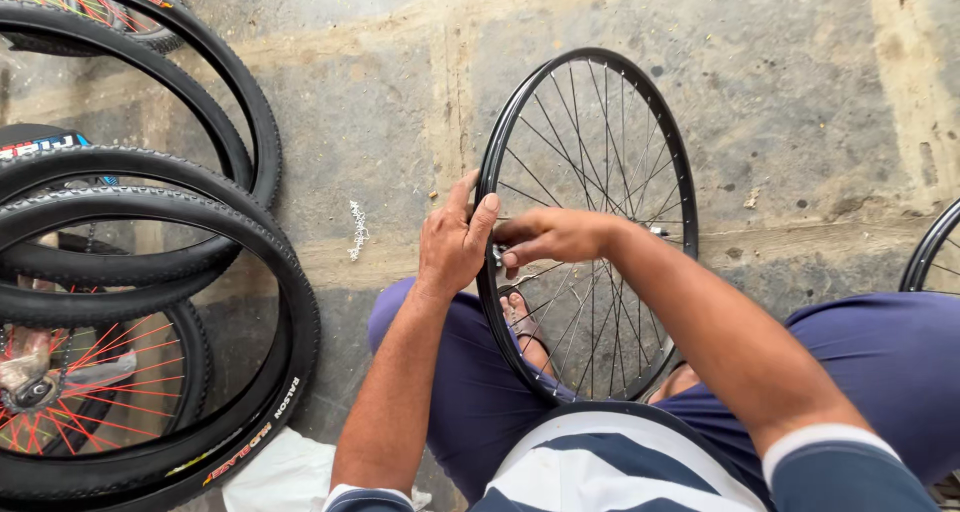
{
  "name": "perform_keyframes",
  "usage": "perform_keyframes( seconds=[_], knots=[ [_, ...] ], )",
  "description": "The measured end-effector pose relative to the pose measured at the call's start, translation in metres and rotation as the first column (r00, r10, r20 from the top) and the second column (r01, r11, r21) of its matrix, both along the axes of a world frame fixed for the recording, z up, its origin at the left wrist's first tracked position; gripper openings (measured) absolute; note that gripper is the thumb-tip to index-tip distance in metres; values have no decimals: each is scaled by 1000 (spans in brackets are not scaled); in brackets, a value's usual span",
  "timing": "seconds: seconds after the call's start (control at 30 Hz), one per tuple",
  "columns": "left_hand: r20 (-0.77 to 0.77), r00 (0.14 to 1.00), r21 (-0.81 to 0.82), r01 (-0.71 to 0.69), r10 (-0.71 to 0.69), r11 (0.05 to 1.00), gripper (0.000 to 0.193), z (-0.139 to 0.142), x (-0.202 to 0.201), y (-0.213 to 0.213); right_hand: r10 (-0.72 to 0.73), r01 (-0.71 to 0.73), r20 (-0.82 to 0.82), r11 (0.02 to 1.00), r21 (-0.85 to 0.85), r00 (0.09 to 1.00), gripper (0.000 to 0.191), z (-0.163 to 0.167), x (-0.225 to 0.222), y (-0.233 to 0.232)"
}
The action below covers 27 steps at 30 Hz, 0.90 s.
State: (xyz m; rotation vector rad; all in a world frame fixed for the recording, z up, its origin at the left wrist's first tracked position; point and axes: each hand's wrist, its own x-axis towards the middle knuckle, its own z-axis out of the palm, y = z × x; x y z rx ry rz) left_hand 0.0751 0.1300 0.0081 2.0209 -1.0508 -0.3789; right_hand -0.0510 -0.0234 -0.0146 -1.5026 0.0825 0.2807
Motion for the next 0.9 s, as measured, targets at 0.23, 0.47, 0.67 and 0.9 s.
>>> perform_keyframes(
  seconds=[0.23, 0.47, 0.67, 0.9],
  knots=[
    [-19, 999, 114, -46, 48, 992, 56, 0, 1, -1, -88, 537, 555, 413, -735, 827, 20, 0, -6, 43],
    [11, 1000, 47, -17, 17, 999, 54, -2, 2, 0, -11, 487, 517, 349, -801, 856, 21, -43, 1, 50],
    [-24, 999, 35, -30, 31, 999, 54, -2, -1, 0, -71, 187, 202, 745, -640, 977, 38, -20, 3, 29],
    [-34, 999, 18, 1, 0, 1000, 53, -2, -3, 1, -201, 527, 563, 682, -507, 802, 31, -21, -5, 38]
  ],
)
